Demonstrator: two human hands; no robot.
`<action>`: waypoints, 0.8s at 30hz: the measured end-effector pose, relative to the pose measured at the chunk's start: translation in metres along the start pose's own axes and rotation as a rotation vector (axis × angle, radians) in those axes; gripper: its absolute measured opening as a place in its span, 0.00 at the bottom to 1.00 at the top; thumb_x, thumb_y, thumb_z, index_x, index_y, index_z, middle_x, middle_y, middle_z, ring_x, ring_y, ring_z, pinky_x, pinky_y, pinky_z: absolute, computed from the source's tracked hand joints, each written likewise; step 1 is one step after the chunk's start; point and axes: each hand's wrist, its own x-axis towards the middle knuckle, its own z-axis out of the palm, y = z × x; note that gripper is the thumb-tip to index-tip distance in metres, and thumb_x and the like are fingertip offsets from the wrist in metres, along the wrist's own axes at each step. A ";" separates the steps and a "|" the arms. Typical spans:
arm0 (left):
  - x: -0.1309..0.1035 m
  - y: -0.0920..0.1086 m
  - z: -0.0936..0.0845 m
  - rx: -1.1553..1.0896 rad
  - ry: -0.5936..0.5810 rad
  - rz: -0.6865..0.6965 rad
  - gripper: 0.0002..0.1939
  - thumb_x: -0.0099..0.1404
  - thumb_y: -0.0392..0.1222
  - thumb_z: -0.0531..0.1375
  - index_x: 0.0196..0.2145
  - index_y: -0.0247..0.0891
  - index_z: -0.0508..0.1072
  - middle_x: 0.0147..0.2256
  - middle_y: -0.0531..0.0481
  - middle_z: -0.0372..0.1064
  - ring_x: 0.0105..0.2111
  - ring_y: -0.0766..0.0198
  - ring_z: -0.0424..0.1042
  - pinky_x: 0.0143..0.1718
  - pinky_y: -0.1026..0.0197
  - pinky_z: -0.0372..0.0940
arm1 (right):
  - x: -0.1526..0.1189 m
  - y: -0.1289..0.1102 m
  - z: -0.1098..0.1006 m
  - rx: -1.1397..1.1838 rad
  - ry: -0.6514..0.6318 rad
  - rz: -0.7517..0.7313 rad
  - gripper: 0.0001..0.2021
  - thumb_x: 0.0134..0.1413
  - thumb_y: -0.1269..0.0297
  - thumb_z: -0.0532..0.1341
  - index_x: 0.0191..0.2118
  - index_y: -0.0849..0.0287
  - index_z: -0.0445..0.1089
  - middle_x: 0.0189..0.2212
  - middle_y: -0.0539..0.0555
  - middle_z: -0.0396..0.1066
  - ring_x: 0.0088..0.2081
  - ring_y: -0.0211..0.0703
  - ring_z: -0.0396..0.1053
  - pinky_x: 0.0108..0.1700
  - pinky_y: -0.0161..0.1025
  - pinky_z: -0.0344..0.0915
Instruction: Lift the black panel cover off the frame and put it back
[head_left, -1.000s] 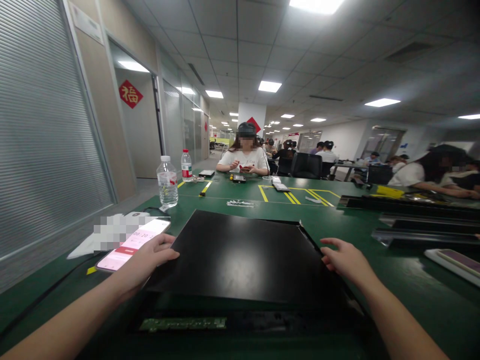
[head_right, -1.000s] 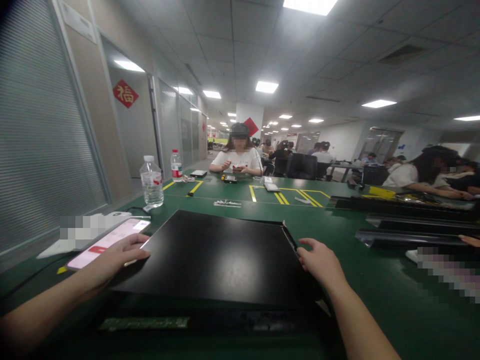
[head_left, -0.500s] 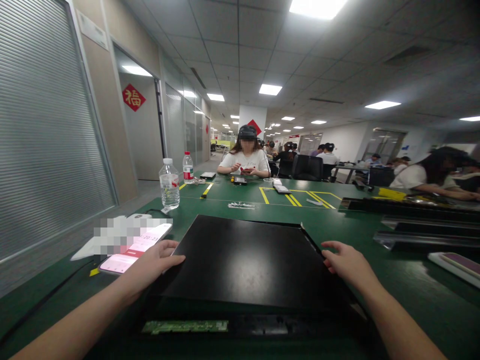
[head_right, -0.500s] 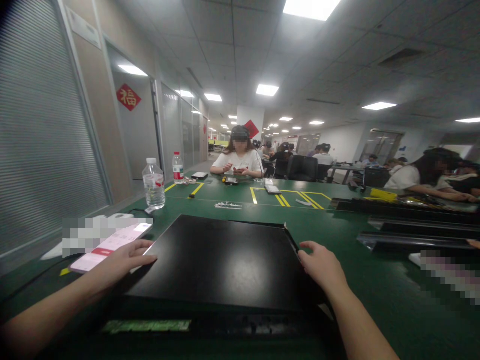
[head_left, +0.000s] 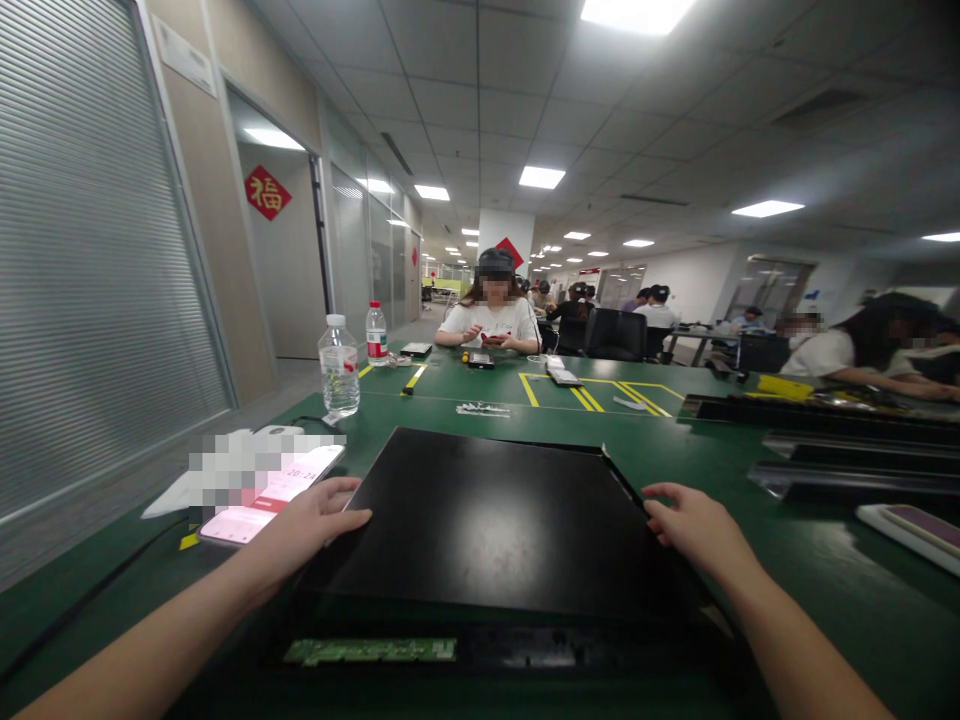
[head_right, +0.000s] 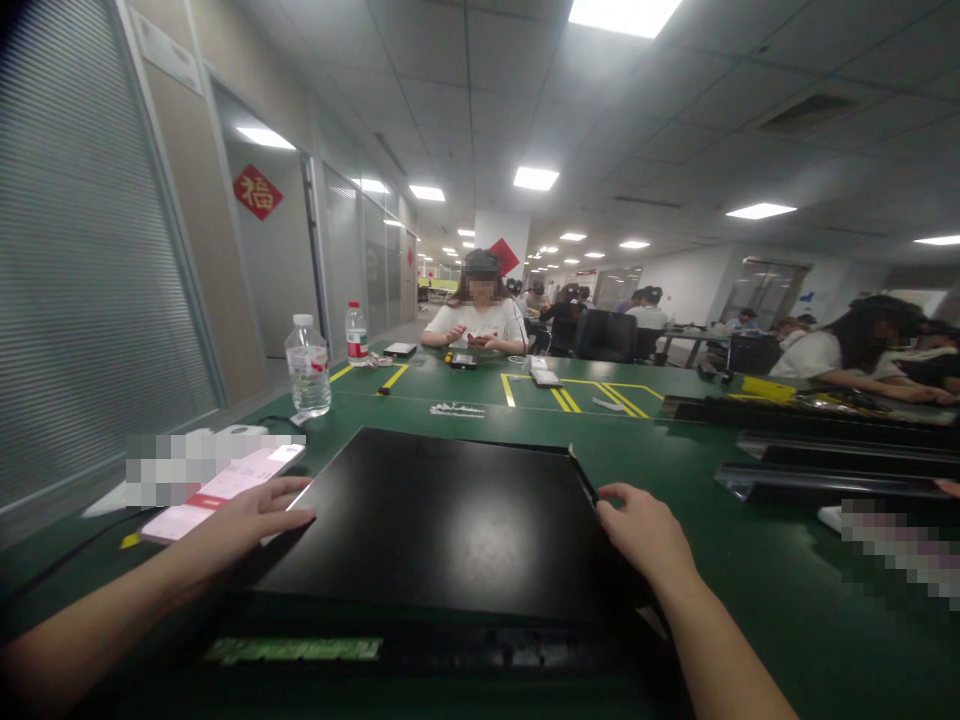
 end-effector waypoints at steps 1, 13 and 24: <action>0.000 0.000 0.000 0.001 -0.009 0.003 0.29 0.46 0.46 0.69 0.44 0.39 0.65 0.33 0.46 0.79 0.34 0.50 0.78 0.36 0.53 0.71 | 0.000 0.000 0.000 -0.005 0.001 -0.005 0.18 0.48 0.58 0.54 0.43 0.54 0.72 0.28 0.53 0.76 0.27 0.43 0.73 0.31 0.37 0.64; -0.003 0.002 0.002 0.016 -0.027 0.003 0.26 0.47 0.46 0.68 0.42 0.40 0.63 0.28 0.51 0.78 0.28 0.52 0.78 0.29 0.55 0.70 | -0.006 -0.002 -0.002 -0.052 -0.035 -0.125 0.17 0.48 0.54 0.56 0.42 0.53 0.74 0.28 0.52 0.75 0.28 0.42 0.72 0.31 0.36 0.62; 0.001 0.000 -0.003 0.070 -0.011 0.023 0.23 0.49 0.49 0.67 0.40 0.40 0.65 0.26 0.52 0.77 0.28 0.53 0.78 0.28 0.57 0.69 | -0.010 -0.008 -0.005 -0.001 -0.064 -0.104 0.17 0.48 0.56 0.55 0.42 0.56 0.73 0.23 0.50 0.74 0.20 0.39 0.69 0.28 0.36 0.61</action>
